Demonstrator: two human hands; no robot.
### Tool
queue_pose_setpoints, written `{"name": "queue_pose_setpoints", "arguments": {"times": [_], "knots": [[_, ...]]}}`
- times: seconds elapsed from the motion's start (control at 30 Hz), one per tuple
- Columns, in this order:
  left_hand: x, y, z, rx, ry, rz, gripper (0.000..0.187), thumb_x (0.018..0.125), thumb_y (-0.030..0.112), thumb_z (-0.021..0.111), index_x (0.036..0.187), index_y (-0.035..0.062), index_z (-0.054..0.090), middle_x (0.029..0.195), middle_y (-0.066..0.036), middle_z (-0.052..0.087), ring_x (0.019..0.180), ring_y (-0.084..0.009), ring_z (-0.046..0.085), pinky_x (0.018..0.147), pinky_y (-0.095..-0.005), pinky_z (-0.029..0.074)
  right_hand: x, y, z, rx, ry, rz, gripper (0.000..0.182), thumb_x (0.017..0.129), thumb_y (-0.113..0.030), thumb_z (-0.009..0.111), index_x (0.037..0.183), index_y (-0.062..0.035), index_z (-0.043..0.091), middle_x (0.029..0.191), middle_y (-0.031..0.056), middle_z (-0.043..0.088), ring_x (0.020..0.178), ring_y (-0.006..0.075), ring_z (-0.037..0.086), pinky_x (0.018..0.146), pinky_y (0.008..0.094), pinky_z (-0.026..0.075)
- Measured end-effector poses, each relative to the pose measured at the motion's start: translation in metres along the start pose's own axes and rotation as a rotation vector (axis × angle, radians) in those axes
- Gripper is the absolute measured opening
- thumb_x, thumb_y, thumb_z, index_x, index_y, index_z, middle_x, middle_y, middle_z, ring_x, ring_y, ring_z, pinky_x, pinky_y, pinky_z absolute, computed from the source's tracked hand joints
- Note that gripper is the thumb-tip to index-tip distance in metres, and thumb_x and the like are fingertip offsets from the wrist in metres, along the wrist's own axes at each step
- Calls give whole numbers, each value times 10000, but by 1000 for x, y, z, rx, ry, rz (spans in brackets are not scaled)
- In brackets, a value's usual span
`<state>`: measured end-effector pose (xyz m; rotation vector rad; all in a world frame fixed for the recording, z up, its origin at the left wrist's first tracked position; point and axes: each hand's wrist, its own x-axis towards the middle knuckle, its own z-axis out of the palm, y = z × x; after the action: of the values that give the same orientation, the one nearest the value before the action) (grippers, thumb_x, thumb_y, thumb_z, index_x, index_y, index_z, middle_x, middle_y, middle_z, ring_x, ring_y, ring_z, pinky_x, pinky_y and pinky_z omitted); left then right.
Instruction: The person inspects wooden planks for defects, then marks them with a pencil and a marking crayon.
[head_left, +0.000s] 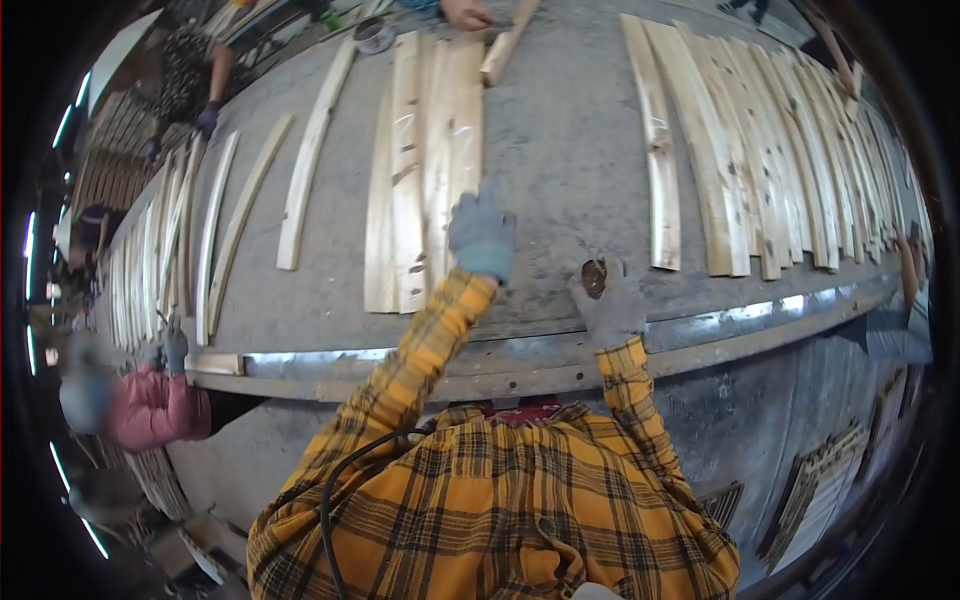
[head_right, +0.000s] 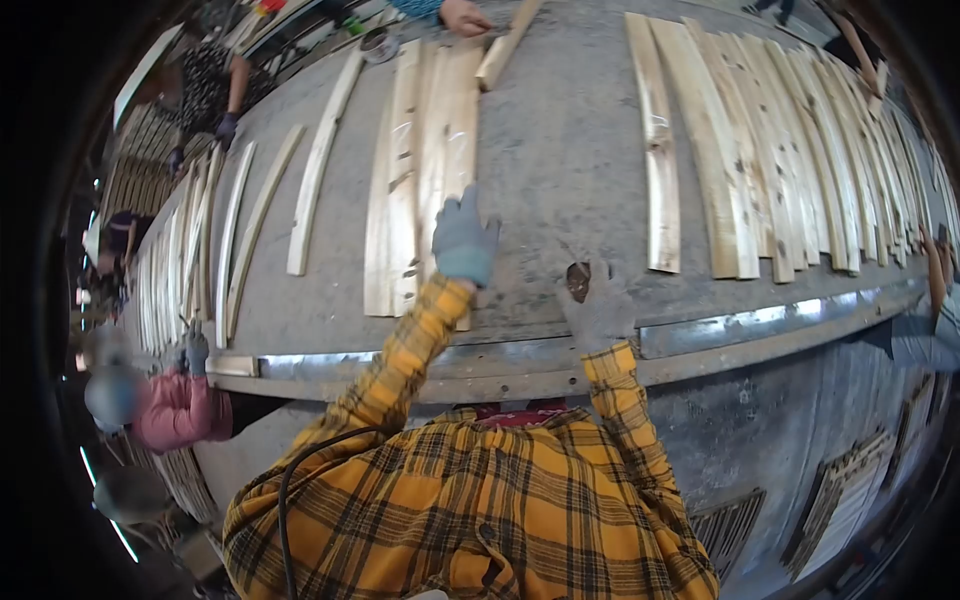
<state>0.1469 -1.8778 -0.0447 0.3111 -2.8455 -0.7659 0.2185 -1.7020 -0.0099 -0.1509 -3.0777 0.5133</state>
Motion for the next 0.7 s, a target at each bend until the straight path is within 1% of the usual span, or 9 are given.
{"name": "queue_pose_setpoints", "arguments": {"times": [0.07, 0.23, 0.3, 0.33, 0.4, 0.5, 0.57, 0.63, 0.7], "knots": [[-41, -29, 0, 263, -26, -77, 581, 720, 272, 665, 1206, 77, 412, 958, -109, 483, 881, -264, 496, 711, -379, 437, 9, 9, 20, -82, -4, 18, 569, 725, -426, 673, 1161, -107, 494, 1114, 147, 517, 924, 325, 592, 744, 409, 509], [-86, -57, 20, 404, -105, -127, 630, 674, 326, 715, 1164, 67, 417, 963, -106, 483, 888, -255, 509, 708, -375, 440, 2, -10, 0, -178, -74, 96, 798, 665, -562, 685, 1274, -121, 417, 1094, 130, 505, 952, 306, 580, 751, 403, 508], [-89, -57, 21, 401, -115, -135, 683, 663, 373, 736, 1167, 61, 396, 989, -116, 484, 908, -264, 515, 719, -377, 445, -5, -21, -14, -167, 140, 104, 825, 650, -579, 689, 1288, -132, 418, 1066, 123, 518, 920, 294, 593, 739, 399, 509], [-87, -56, 19, 408, -141, -146, 673, 659, 371, 741, 1149, 54, 404, 993, -116, 482, 908, -262, 514, 723, -372, 447, -6, -20, -12, -168, 150, 102, 825, 650, -579, 689, 1288, -132, 418, 1066, 123, 518, 920, 294, 593, 739, 399, 509], [-87, -58, 11, 412, -164, -155, 663, 655, 368, 745, 1131, 48, 412, 997, -117, 481, 909, -260, 514, 727, -367, 448, -12, -20, -9, 257, 324, -97, 685, 689, -457, 720, 1242, -136, 474, 1032, 113, 526, 837, 283, 607, 692, 380, 506], [-89, -80, -12, 321, -198, -201, 611, 667, 322, 735, 1116, 47, 427, 1009, -121, 484, 933, -277, 519, 742, -386, 463, -25, -38, -10, 69, 228, -129, 559, 727, -372, 712, 1192, -124, 524, 959, 98, 525, 824, 258, 590, 702, 364, 498], [-90, -104, -22, 108, -283, -163, 575, 680, 273, 718, 1120, 37, 434, 1063, -131, 484, 962, -304, 536, 768, -404, 473, -28, -37, 13, 74, 210, -190, 544, 742, -407, 687, 1187, -136, 530, 974, 95, 535, 828, 260, 592, 701, 373, 499], [-93, -116, -37, 93, -343, -190, 504, 695, 246, 691, 1092, 33, 464, 1073, -151, 508, 964, -316, 560, 784, -413, 476, -32, -47, 21, 80, 189, -255, 533, 757, -442, 662, 1183, -148, 536, 989, 93, 544, 832, 262, 595, 699, 382, 500], [-107, -136, -50, 11, -460, -243, 454, 723, 251, 645, 1092, 49, 474, 1099, -138, 516, 977, -315, 563, 772, -407, 490, -36, -58, 25, 160, 32, -204, 499, 778, -401, 653, 1185, -142, 525, 974, 101, 556, 823, 258, 593, 685, 373, 487]]}}
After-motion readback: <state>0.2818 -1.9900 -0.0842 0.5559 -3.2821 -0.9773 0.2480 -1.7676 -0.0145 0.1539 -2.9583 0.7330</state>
